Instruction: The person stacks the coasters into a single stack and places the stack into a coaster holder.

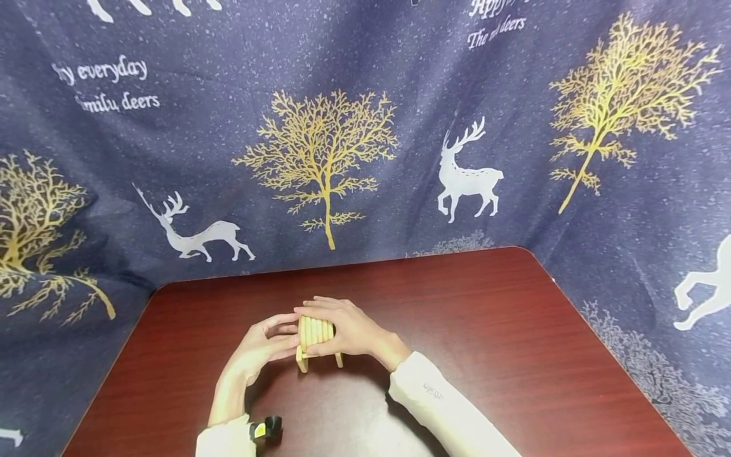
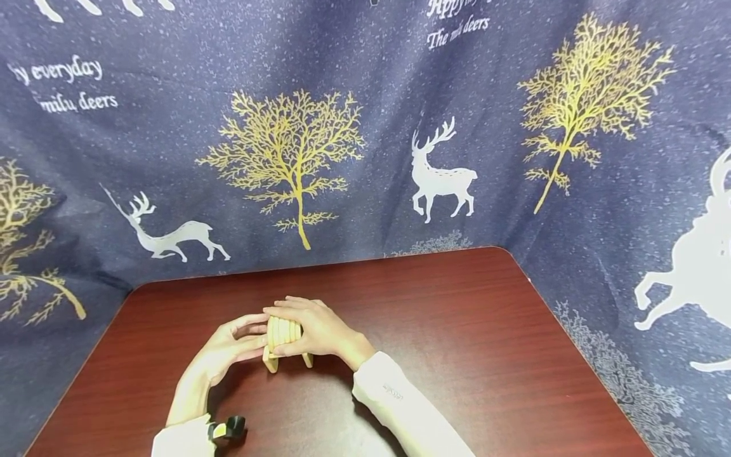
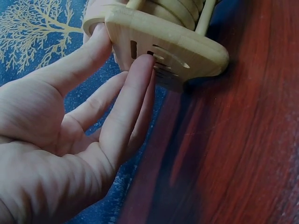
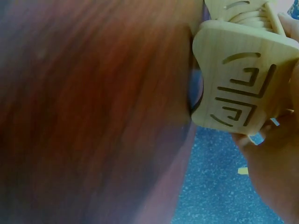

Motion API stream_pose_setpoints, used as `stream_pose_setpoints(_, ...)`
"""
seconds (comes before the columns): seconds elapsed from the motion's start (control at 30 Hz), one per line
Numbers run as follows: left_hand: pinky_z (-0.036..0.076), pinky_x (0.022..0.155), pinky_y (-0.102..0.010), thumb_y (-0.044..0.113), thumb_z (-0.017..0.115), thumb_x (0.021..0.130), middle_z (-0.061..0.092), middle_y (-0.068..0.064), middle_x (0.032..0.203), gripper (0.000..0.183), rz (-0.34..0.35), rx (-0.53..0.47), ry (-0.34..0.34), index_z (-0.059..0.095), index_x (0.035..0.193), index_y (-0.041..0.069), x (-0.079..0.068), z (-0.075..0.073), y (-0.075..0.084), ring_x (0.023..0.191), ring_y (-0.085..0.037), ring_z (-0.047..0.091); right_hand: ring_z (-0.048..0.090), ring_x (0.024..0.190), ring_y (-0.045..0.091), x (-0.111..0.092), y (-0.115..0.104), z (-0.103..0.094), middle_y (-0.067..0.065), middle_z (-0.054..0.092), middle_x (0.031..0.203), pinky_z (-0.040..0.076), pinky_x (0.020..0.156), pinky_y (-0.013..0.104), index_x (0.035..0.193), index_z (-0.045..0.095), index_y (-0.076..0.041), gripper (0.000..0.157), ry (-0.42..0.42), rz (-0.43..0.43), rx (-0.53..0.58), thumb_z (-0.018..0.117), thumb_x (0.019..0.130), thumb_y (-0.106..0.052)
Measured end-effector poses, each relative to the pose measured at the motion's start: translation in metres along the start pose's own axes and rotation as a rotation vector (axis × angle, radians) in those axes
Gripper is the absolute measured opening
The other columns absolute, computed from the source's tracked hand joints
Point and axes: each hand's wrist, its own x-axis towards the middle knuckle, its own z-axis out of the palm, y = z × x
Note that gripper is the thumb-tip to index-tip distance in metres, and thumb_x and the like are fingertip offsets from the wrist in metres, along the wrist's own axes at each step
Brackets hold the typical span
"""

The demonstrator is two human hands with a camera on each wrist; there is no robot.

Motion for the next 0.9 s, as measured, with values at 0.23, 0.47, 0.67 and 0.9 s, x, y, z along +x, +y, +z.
stream_pose_setpoints(0.23,0.065,0.094,-0.037,-0.005,0.073,0.102,0.066,-0.028,0.135,0.062,-0.013,0.017,0.011,0.044,0.155,-0.021,0.001,0.000,0.000,0.104,-0.015,0.076,0.042,0.161,0.036,0.001,-0.001,-0.003,0.006,0.055,0.168,0.037,0.126,0.063,0.165,0.057,-0.021,0.082,-0.035,0.035,-0.018,0.089,0.094,-0.048)
stream_pose_setpoints(0.47,0.065,0.094,-0.036,-0.002,0.071,0.105,0.067,-0.025,0.136,0.060,-0.019,0.018,0.007,0.043,0.155,-0.022,0.003,-0.001,-0.001,0.105,-0.013,0.076,0.049,0.157,0.033,0.002,0.002,-0.004,0.000,0.059,0.164,0.039,0.127,0.056,0.165,0.056,-0.019,0.082,-0.047,0.014,-0.024,0.089,0.094,-0.045)
stream_pose_setpoints(0.67,0.064,0.098,-0.041,0.006,0.063,0.112,0.069,-0.022,0.136,0.056,-0.040,0.059,0.109,0.043,0.159,-0.015,0.004,0.000,0.001,0.115,-0.024,0.074,0.041,0.161,0.032,-0.002,0.001,-0.007,0.009,0.051,0.170,0.034,0.129,0.058,0.172,0.045,-0.024,0.092,-0.064,0.063,-0.023,0.088,0.095,-0.050)
stream_pose_setpoints(0.9,0.064,0.097,-0.038,0.010,0.064,0.113,0.068,-0.030,0.140,0.051,-0.014,0.132,0.212,0.049,0.157,-0.012,0.006,0.006,0.007,0.118,-0.031,0.074,0.033,0.165,0.031,-0.024,0.005,-0.026,0.013,0.038,0.177,0.031,0.129,0.064,0.176,0.036,-0.027,0.092,-0.012,0.140,-0.016,0.081,0.100,-0.052)
